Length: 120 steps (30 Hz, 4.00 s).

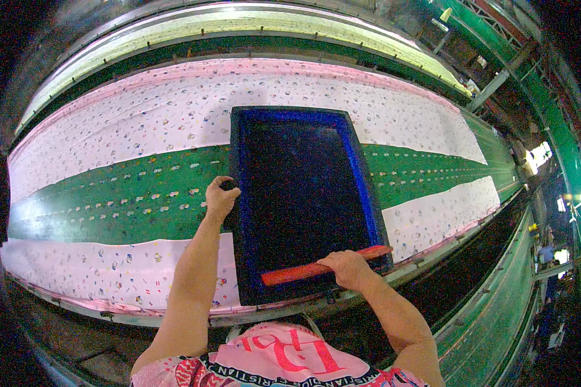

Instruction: The person holds a screen printing frame over a long piece of patterned fabric and uses a red squeegee to pull ink across the mesh. The person repeatedly repositions the frame and repeats the squeegee stroke along the length of the fabric.

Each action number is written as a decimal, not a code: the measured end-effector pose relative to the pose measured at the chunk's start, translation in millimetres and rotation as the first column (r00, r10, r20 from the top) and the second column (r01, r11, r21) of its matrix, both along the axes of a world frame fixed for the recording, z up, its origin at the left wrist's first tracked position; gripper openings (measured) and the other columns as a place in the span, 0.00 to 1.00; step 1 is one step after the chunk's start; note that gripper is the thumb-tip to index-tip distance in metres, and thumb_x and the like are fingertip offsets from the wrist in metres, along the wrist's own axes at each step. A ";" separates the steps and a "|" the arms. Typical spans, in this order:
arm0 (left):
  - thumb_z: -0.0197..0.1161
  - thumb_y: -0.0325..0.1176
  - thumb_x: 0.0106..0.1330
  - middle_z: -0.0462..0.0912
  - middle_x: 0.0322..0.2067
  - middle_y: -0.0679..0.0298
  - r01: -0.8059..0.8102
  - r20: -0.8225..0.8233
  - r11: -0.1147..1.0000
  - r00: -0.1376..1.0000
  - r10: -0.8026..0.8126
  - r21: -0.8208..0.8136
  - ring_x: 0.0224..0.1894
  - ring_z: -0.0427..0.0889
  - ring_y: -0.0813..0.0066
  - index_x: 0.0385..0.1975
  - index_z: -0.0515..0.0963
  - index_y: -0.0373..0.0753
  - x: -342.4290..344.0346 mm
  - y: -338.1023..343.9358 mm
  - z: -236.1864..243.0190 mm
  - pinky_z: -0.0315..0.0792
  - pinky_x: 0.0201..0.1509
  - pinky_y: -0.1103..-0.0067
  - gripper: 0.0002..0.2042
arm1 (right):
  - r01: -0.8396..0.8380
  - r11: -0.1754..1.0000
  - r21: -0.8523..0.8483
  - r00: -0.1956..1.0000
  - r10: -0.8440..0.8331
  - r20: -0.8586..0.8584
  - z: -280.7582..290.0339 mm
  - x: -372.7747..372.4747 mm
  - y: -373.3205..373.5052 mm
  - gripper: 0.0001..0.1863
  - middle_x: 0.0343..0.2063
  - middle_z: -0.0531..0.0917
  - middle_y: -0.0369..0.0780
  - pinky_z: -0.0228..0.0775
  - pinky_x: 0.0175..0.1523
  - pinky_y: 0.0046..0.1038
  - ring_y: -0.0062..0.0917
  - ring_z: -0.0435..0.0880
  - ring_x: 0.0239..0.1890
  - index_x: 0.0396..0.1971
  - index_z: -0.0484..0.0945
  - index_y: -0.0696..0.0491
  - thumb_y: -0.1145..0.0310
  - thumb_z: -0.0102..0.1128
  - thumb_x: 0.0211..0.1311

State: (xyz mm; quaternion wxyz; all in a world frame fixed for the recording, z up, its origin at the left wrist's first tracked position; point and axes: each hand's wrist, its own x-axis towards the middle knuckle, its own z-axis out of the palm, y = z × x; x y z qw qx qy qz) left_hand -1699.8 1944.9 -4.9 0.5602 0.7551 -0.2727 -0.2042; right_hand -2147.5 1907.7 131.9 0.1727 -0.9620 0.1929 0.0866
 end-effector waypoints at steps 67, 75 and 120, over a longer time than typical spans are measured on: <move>0.62 0.31 0.82 0.92 0.41 0.47 -0.269 0.542 0.948 0.829 0.137 0.172 0.44 0.92 0.44 0.42 0.88 0.33 -14.4 -0.4 21.5 0.83 0.50 0.61 0.10 | -0.118 0.967 -0.223 0.990 0.134 0.054 -43.8 275.0 -370.7 0.18 0.46 0.92 0.45 0.85 0.59 0.50 0.45 0.92 0.53 0.52 0.90 0.44 0.71 0.63 0.64; 0.63 0.37 0.82 0.92 0.38 0.45 -0.249 0.553 0.940 0.829 0.082 0.233 0.40 0.91 0.41 0.41 0.87 0.33 -6.3 -2.0 18.3 0.82 0.46 0.56 0.13 | -0.120 0.982 -0.148 0.991 0.127 0.037 -29.5 132.8 -197.9 0.20 0.45 0.91 0.42 0.87 0.56 0.46 0.42 0.93 0.50 0.53 0.91 0.42 0.76 0.63 0.65; 0.77 0.56 0.70 0.92 0.47 0.41 -0.516 0.534 0.803 0.788 0.307 0.299 0.49 0.89 0.42 0.49 0.86 0.26 -121.6 37.9 11.4 0.80 0.57 0.56 0.31 | 0.254 0.898 0.361 0.625 -0.437 0.647 -112.2 -169.0 -190.7 0.40 0.82 0.63 0.58 0.52 0.87 0.55 0.62 0.62 0.82 0.82 0.66 0.55 0.60 0.70 0.76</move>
